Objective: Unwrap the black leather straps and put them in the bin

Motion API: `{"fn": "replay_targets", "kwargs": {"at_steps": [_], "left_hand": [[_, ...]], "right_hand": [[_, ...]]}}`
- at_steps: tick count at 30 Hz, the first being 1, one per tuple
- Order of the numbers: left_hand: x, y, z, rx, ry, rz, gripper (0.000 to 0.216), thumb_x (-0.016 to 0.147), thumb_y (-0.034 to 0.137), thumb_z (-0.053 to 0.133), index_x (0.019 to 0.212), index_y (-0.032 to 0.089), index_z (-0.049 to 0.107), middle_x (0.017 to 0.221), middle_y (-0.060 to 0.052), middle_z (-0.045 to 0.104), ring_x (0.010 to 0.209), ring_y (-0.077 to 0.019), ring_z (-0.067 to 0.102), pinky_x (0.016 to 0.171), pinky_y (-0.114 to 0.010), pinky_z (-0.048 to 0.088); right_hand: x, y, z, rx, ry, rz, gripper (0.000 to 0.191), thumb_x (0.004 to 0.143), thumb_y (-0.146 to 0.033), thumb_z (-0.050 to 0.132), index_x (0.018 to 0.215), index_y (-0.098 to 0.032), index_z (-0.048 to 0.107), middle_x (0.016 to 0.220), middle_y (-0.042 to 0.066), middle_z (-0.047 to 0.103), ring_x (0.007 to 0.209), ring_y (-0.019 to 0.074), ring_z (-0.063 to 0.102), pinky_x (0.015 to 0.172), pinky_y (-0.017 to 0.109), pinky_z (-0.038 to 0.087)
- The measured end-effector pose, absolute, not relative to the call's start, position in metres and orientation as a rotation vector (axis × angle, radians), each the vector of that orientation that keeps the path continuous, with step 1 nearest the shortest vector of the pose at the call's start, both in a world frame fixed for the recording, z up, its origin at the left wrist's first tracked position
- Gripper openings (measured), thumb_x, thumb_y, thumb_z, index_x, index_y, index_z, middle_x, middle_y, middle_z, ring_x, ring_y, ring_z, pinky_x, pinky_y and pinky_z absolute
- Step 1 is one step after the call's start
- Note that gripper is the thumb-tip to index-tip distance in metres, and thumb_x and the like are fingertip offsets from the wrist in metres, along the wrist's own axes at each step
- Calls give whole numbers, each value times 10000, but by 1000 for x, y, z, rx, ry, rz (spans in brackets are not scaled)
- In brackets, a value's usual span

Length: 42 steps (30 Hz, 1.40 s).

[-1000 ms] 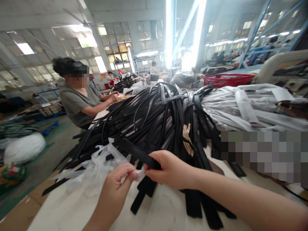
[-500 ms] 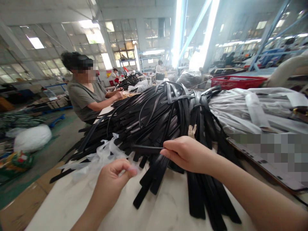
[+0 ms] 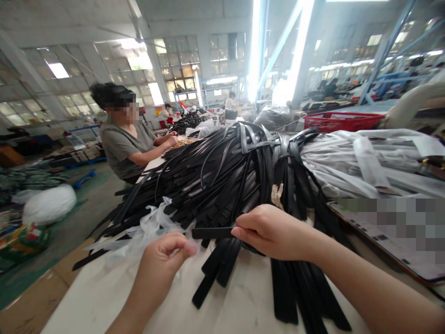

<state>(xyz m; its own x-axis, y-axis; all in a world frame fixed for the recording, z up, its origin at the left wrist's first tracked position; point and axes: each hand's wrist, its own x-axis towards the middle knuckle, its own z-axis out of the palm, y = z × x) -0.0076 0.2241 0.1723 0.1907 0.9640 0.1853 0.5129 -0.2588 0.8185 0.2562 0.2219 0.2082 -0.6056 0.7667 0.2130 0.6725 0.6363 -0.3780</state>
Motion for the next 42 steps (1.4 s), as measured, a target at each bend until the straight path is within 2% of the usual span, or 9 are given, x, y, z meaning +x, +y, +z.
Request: {"fn": "replay_targets", "kwargs": {"at_steps": [9,17,23,26,29,32,34,39,42], "left_hand": [[-7,224,171,1863,1373,959,237,745,359,668,580,194,631,627,16,560,638,-157,532,619,-238,393],[-6,222,172,2181,1219,860,220,874,325,572,739,212,704,746,-10,681,737,-167,628,692,-238,444],[14,210,161,2437,1019,698,253,900,185,496,705,196,657,711,-10,662,691,-146,624,636,-218,448],[15,210,157,2530,1044,743,261,892,161,471,692,191,637,687,-12,647,666,-149,624,605,-222,454],[7,215,162,2575,1149,887,231,893,192,499,721,198,652,703,-7,666,666,-148,641,608,-221,473],[4,215,169,2581,1198,1001,209,891,195,524,733,205,659,725,-3,685,688,-147,656,635,-214,492],[9,210,170,2576,1156,1033,206,896,182,521,741,206,655,726,0,688,695,-140,660,641,-202,500],[17,203,162,2754,1067,1063,201,915,176,486,782,203,634,761,-18,692,702,-153,652,660,-235,501],[6,207,171,2906,1195,1073,200,915,181,487,754,193,605,712,-36,662,661,-180,623,636,-281,477]], "right_hand": [[254,223,206,-1135,-2541,380,389,961,-343,403,612,-171,393,546,-48,334,507,81,272,515,248,193],[254,218,210,-1122,-2691,277,364,930,-325,450,613,-165,531,539,-4,550,483,87,410,487,249,204],[218,203,190,-1170,-2834,149,336,924,-363,480,705,-169,644,612,51,675,518,170,603,451,297,171],[217,203,185,-1143,-2813,169,341,885,-483,552,813,-164,649,695,55,700,606,209,657,458,295,210],[239,210,199,-1232,-2749,224,359,847,-521,590,841,-165,637,746,54,699,664,212,662,494,279,268],[254,214,211,-1150,-2732,332,198,888,-332,550,801,-173,628,751,37,684,686,172,640,543,255,307],[249,212,209,-1083,-2689,399,173,890,-279,528,798,-169,625,752,34,675,687,156,620,563,247,315],[222,207,189,-1103,-2553,574,216,840,-362,610,839,-147,631,720,30,652,615,137,559,521,236,289],[232,213,194,-1003,-2458,963,230,839,-370,625,849,-141,613,689,-1,616,566,97,524,502,191,333]]}}
